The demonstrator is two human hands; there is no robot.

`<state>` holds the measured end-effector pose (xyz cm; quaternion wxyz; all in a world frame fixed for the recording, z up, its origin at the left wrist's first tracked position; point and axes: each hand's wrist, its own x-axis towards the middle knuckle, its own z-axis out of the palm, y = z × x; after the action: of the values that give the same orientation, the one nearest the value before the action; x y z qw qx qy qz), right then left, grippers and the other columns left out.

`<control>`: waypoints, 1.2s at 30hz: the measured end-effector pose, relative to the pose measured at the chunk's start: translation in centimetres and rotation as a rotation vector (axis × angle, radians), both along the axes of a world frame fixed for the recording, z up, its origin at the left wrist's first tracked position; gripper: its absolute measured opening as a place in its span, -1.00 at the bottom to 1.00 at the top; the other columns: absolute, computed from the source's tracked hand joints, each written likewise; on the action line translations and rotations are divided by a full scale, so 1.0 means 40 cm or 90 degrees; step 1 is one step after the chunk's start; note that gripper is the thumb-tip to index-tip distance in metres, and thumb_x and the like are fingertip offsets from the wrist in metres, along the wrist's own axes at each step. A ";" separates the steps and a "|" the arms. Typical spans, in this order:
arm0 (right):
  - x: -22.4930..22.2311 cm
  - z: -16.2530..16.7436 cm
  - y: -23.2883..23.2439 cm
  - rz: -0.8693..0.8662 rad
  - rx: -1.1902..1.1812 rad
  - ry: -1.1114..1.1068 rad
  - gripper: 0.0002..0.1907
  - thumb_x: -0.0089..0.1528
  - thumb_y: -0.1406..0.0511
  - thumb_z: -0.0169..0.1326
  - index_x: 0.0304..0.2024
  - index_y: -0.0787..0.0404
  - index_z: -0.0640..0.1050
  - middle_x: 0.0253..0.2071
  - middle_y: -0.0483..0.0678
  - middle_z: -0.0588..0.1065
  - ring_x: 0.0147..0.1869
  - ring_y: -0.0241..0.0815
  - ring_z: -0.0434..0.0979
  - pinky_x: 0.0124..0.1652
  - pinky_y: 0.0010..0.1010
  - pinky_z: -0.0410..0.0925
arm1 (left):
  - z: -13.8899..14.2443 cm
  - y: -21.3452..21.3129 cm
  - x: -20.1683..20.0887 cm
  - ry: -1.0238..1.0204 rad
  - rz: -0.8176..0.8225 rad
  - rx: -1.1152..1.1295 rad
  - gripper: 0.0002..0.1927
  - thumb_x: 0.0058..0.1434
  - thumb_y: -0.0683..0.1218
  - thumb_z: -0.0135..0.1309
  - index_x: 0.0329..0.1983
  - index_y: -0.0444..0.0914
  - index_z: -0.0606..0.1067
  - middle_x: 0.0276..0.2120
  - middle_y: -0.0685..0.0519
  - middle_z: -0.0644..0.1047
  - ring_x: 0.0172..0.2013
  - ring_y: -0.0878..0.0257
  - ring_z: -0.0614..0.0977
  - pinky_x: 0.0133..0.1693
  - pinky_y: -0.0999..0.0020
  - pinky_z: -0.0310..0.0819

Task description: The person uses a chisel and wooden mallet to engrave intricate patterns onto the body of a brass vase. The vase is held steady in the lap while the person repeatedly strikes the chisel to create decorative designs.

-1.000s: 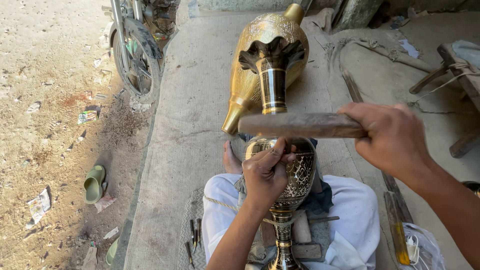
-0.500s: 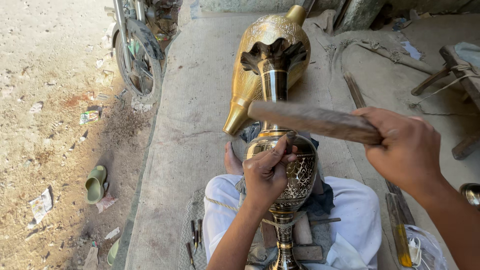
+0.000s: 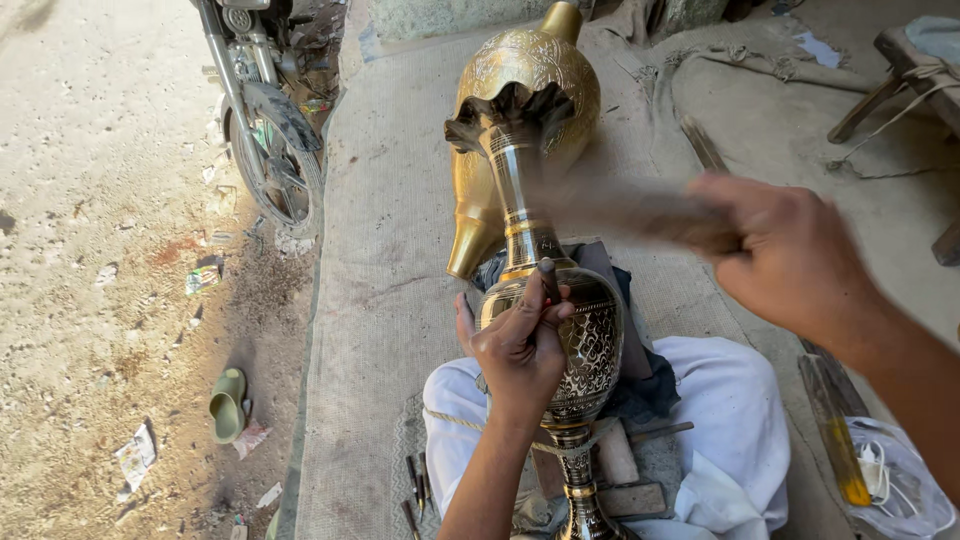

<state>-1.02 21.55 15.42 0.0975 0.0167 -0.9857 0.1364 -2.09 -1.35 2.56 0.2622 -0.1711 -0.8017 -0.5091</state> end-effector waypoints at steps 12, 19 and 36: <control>-0.018 0.090 -0.021 -0.049 0.153 0.022 -0.71 0.22 0.28 0.20 0.00 -0.10 0.59 -0.48 -0.19 0.52 -0.43 -0.23 0.55 -0.35 -0.32 0.42 | -0.016 0.016 -0.002 0.047 0.043 0.036 -0.52 0.19 -0.31 0.13 0.21 -0.21 0.53 -0.31 0.22 0.71 -0.20 0.32 0.75 0.42 -0.38 -0.20; -0.057 0.069 -0.026 0.103 0.235 0.065 -0.69 0.12 0.31 0.24 -0.12 -0.20 0.65 -0.56 -0.30 0.54 -0.49 -0.33 0.51 -0.15 -0.24 0.32 | -0.010 0.022 0.002 0.080 0.078 0.039 -0.53 0.19 -0.32 0.13 0.18 -0.21 0.54 -0.31 0.22 0.71 -0.18 0.34 0.75 0.44 -0.31 -0.28; -0.071 0.041 -0.039 0.011 0.075 -0.020 -0.69 0.22 0.33 0.19 0.00 -0.12 0.62 -0.52 -0.21 0.51 -0.52 -0.30 0.49 -0.45 -0.33 0.37 | 0.006 0.025 -0.011 0.003 -0.018 0.234 -0.57 0.19 -0.40 0.12 0.16 -0.40 0.52 -0.22 -0.05 0.70 -0.19 0.25 0.78 -0.03 0.43 0.61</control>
<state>-3.85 20.00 17.08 0.0793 0.0288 -0.9933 0.0795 -2.53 -0.33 2.79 0.2836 -0.1323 -0.6922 -0.6504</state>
